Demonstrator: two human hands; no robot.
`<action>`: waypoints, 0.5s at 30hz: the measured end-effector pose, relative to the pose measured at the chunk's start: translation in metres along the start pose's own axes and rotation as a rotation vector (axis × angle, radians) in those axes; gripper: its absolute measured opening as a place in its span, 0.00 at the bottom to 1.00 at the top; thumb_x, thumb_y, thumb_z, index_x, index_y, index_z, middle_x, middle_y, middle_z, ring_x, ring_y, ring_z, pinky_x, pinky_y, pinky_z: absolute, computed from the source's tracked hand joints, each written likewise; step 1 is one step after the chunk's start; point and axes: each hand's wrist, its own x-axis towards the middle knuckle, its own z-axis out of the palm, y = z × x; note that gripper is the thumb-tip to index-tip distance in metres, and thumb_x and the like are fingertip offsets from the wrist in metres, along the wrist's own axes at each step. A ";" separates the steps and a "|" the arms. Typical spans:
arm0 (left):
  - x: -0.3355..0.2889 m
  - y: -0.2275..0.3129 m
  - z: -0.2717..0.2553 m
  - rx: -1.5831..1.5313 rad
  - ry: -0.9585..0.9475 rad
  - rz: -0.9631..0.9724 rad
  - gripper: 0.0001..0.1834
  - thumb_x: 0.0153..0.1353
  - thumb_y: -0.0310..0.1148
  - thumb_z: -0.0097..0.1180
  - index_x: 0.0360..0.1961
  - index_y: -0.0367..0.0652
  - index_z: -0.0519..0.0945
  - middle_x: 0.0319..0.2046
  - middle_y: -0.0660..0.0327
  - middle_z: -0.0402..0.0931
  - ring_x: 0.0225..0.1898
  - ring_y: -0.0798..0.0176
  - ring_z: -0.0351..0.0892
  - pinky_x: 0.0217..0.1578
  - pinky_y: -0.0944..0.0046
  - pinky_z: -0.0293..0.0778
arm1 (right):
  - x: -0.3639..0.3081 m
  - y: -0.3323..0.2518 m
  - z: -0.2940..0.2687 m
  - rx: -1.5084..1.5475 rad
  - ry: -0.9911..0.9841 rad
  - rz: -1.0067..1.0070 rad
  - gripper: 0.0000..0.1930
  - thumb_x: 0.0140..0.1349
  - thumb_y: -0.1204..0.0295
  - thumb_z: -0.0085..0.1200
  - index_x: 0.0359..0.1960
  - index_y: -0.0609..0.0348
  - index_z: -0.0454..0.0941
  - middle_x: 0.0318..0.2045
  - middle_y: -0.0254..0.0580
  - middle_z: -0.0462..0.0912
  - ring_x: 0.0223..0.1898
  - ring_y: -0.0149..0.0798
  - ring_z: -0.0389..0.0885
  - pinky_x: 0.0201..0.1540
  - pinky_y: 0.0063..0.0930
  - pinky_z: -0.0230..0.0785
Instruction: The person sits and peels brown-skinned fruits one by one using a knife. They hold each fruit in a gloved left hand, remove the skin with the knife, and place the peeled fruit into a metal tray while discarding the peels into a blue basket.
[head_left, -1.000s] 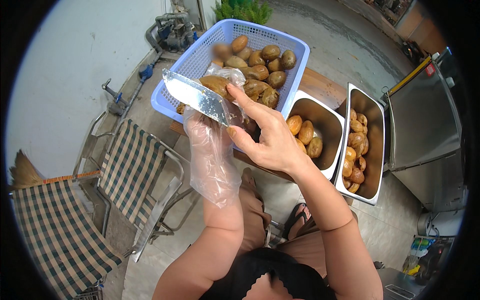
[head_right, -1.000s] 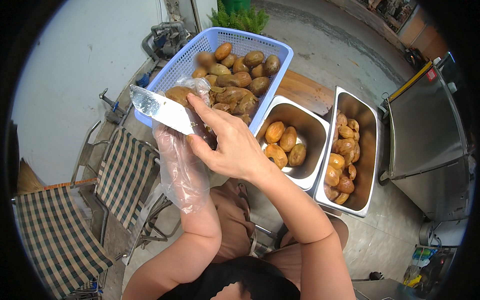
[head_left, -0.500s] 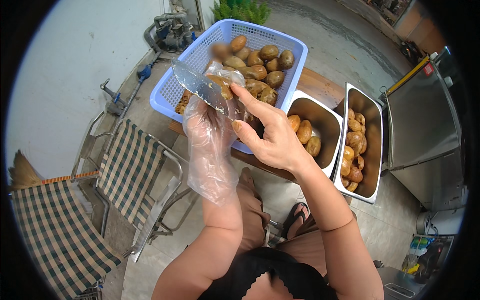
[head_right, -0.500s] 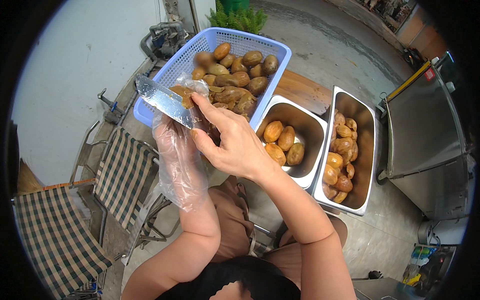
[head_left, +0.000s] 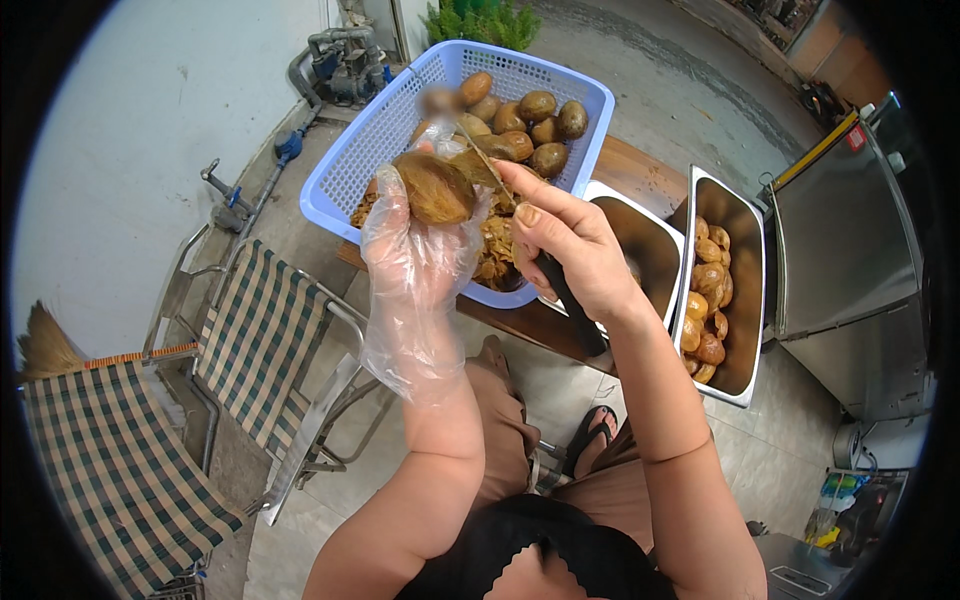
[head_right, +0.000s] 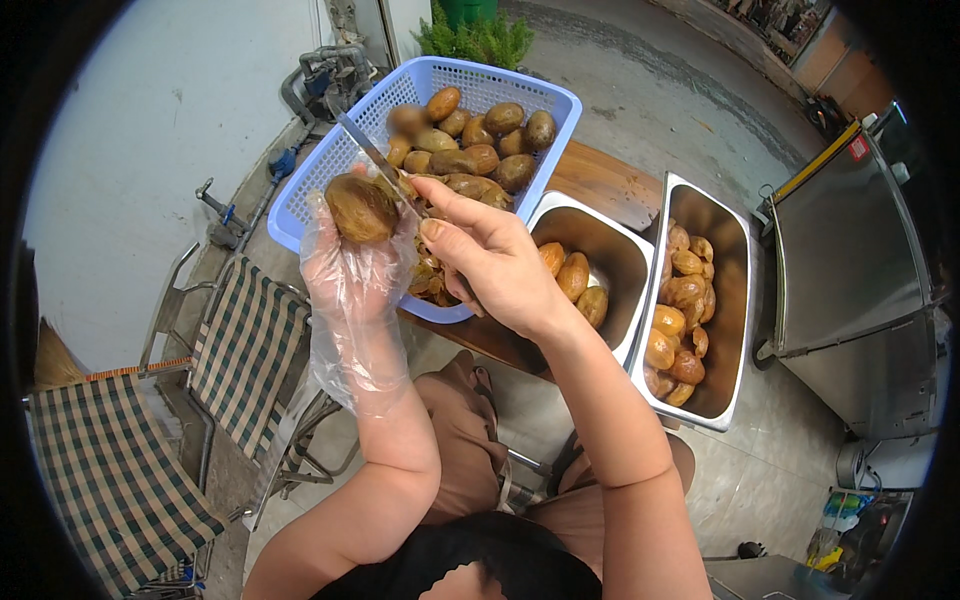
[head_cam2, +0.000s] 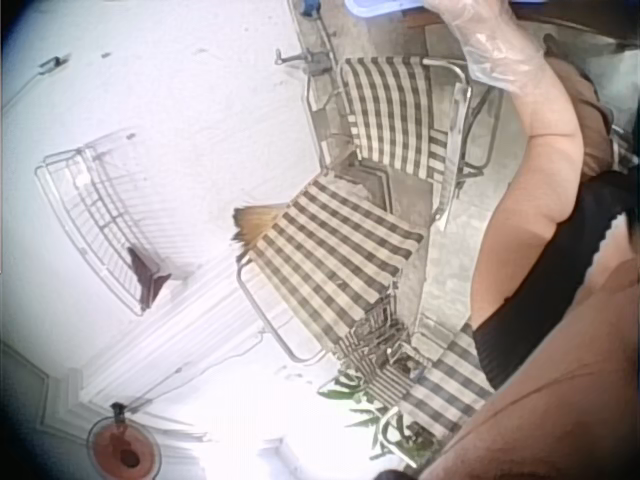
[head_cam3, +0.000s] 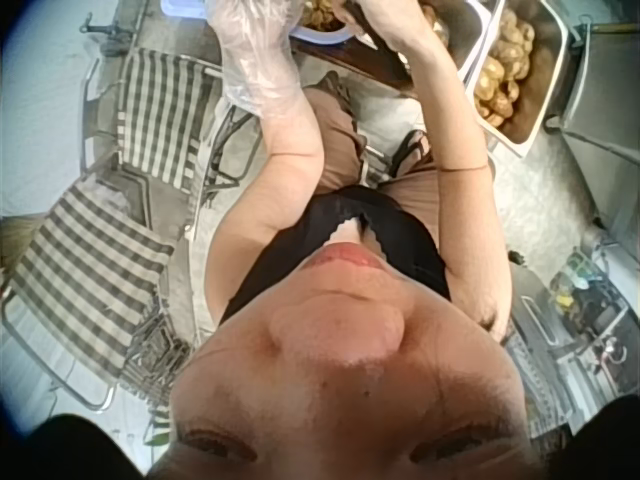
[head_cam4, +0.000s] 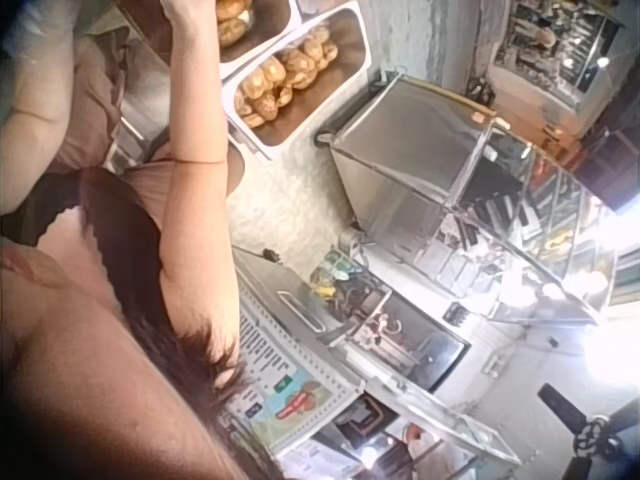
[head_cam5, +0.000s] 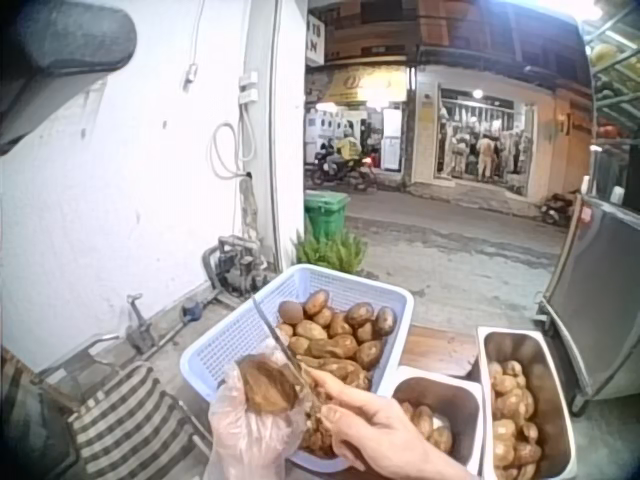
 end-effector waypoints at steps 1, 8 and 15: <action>0.001 0.000 -0.001 -0.012 -0.003 -0.010 0.23 0.63 0.39 0.52 0.53 0.33 0.69 0.50 0.51 0.72 0.52 0.53 0.72 0.53 0.46 0.70 | -0.001 -0.001 0.000 0.009 0.011 -0.004 0.24 0.65 0.70 0.47 0.63 0.60 0.63 0.24 0.27 0.71 0.20 0.20 0.66 0.23 0.15 0.62; 0.002 -0.001 -0.009 0.052 0.027 -0.133 0.20 0.66 0.39 0.48 0.52 0.34 0.69 0.49 0.50 0.73 0.50 0.51 0.75 0.46 0.45 0.75 | -0.002 -0.008 -0.003 -0.095 0.018 0.012 0.24 0.65 0.70 0.48 0.63 0.60 0.63 0.23 0.24 0.69 0.21 0.18 0.63 0.23 0.13 0.58; 0.000 0.000 -0.003 0.264 0.075 -0.070 0.19 0.65 0.38 0.50 0.51 0.34 0.70 0.45 0.49 0.74 0.47 0.54 0.77 0.43 0.50 0.78 | -0.003 -0.010 -0.001 -0.098 -0.022 -0.003 0.24 0.65 0.69 0.49 0.62 0.59 0.65 0.24 0.23 0.69 0.22 0.17 0.61 0.24 0.13 0.56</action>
